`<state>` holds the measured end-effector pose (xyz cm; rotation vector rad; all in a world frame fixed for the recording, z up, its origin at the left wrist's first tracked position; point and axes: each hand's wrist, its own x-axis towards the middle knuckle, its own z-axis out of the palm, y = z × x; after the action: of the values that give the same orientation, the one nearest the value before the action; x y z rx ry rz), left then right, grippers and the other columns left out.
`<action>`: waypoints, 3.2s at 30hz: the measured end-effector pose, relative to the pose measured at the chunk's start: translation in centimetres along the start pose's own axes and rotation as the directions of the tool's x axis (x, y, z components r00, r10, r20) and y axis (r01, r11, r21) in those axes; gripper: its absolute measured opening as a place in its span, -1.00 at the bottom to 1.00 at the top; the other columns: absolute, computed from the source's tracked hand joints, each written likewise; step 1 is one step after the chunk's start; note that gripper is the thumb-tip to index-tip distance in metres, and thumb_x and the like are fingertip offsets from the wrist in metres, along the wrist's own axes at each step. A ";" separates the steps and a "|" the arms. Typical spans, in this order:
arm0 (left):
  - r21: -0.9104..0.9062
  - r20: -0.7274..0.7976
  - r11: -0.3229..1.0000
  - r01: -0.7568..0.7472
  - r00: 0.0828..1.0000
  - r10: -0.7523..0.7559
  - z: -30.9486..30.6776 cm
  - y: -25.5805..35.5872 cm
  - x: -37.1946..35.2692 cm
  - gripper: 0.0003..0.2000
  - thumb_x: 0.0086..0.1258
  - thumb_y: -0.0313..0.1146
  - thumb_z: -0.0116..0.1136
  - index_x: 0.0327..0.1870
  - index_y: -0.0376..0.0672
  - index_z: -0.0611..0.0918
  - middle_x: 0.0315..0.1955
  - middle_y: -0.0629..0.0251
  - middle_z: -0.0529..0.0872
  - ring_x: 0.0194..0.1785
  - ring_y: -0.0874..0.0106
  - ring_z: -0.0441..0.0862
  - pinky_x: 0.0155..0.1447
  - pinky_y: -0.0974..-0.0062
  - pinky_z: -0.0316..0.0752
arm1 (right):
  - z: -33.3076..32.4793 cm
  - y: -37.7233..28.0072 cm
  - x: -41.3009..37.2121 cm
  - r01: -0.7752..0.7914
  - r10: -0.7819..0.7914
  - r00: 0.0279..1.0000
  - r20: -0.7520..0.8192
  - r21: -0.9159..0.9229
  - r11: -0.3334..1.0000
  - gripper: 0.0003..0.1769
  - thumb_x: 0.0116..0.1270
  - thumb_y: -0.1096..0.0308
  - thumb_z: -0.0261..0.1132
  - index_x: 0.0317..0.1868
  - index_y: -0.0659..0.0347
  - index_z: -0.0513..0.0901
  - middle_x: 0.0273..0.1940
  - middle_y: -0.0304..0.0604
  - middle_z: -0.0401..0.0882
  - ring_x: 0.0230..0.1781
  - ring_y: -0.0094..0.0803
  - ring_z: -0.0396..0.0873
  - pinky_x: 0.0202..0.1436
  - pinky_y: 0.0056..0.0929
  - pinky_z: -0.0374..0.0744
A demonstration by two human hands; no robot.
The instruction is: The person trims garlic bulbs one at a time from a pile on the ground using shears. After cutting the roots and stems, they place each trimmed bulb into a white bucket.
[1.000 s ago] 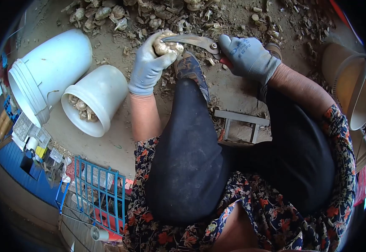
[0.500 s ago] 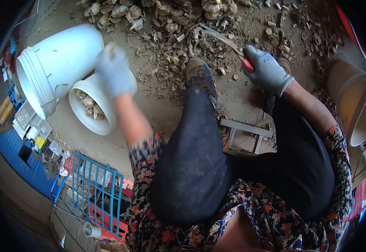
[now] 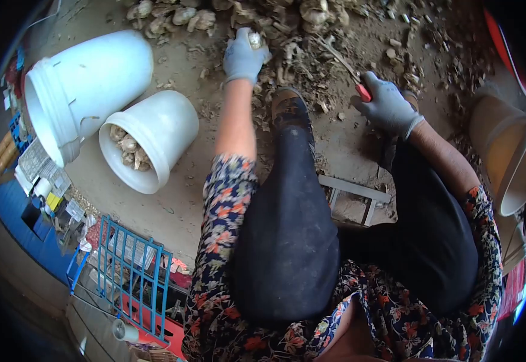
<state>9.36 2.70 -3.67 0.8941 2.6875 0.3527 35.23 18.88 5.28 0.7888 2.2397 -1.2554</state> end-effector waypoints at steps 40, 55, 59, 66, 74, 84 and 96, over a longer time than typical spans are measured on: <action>-0.082 0.088 0.988 0.132 0.988 -0.125 -1.8 -5.2 1.9 -0.33 -0.01 -0.21 0.39 0.19 -0.15 0.43 0.04 -0.09 0.55 0.04 0.00 0.58 0.16 0.19 0.45 | 0.2 -0.1 -0.1 0.078 -0.076 0.996 0.042 -0.039 0.996 -0.59 0.24 0.16 0.23 -0.15 0.36 0.37 -0.34 0.29 0.59 -0.20 0.19 0.60 -0.11 -0.02 0.53; -0.702 0.042 0.708 0.076 0.997 -0.066 -1.7 -3.2 0.6 -0.39 -0.05 -0.39 0.48 0.07 -0.39 0.50 -0.15 0.15 0.66 -0.12 0.39 0.61 0.03 0.47 0.51 | 0.5 -0.6 1.6 0.158 -0.157 0.988 0.008 -0.076 0.985 -0.59 0.25 0.16 0.21 -0.13 0.37 0.38 -0.28 0.27 0.60 -0.15 0.14 0.60 -0.03 -0.06 0.54; -0.790 0.291 0.585 0.182 0.952 0.098 -6.3 0.4 -1.8 -0.49 0.04 -0.55 0.39 0.08 -0.37 0.52 -0.13 0.29 0.63 -0.14 0.55 0.57 0.02 0.60 0.51 | 0.6 -1.3 3.0 0.304 -0.316 0.947 -0.054 -0.165 0.938 -0.56 0.22 0.15 0.25 -0.02 0.27 0.41 -0.15 0.16 0.57 -0.04 0.04 0.58 0.05 -0.11 0.54; -0.703 0.352 0.709 0.052 0.892 0.284 -7.2 0.8 -2.1 -0.48 -0.05 -0.55 0.36 0.05 -0.35 0.54 -0.07 0.23 0.60 -0.02 0.46 0.54 0.17 0.53 0.43 | 0.5 -1.3 3.9 0.463 -0.478 0.877 -0.046 -0.187 0.867 -0.55 0.23 0.19 0.27 0.01 0.29 0.39 -0.24 0.12 0.55 -0.12 0.06 0.57 -0.06 -0.11 0.53; -0.465 -0.024 0.885 0.019 0.999 -0.035 -1.0 -7.4 -2.4 -0.45 -0.02 -0.46 0.33 0.10 -0.21 0.48 0.00 0.04 0.56 0.02 0.17 0.58 0.16 0.31 0.46 | 1.1 -0.9 2.1 0.133 -0.144 0.986 0.082 0.126 0.983 -0.61 0.21 0.10 0.25 -0.23 0.32 0.57 -0.36 0.16 0.61 -0.22 0.04 0.63 -0.11 -0.15 0.53; 0.118 0.351 0.952 0.282 0.885 -0.305 -3.9 -4.0 -0.3 -0.23 0.12 0.13 0.31 0.22 -0.25 0.34 -0.10 -0.08 0.59 0.02 -0.06 0.61 0.12 0.13 0.50 | 0.7 -0.2 1.0 0.058 -0.050 0.981 0.188 -0.038 0.998 -0.59 0.27 0.12 0.20 -0.11 0.34 0.47 -0.27 0.24 0.61 -0.12 0.10 0.61 -0.04 -0.07 0.55; -0.975 0.215 -0.005 0.223 0.947 0.237 -9.6 6.2 -6.6 -0.35 0.11 -0.57 0.36 0.23 -0.25 0.29 -0.04 0.14 0.54 -0.11 0.35 0.64 -0.05 0.38 0.65 | 0.0 -4.0 -0.1 0.267 -0.433 0.851 -0.297 -0.465 0.844 -0.55 0.27 0.04 0.27 -0.07 0.21 0.40 -0.28 0.05 0.53 -0.29 -0.03 0.60 -0.21 -0.09 0.55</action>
<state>14.46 2.15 8.45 0.3330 1.2950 1.7047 32.67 17.16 7.79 0.4979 2.9569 -0.7533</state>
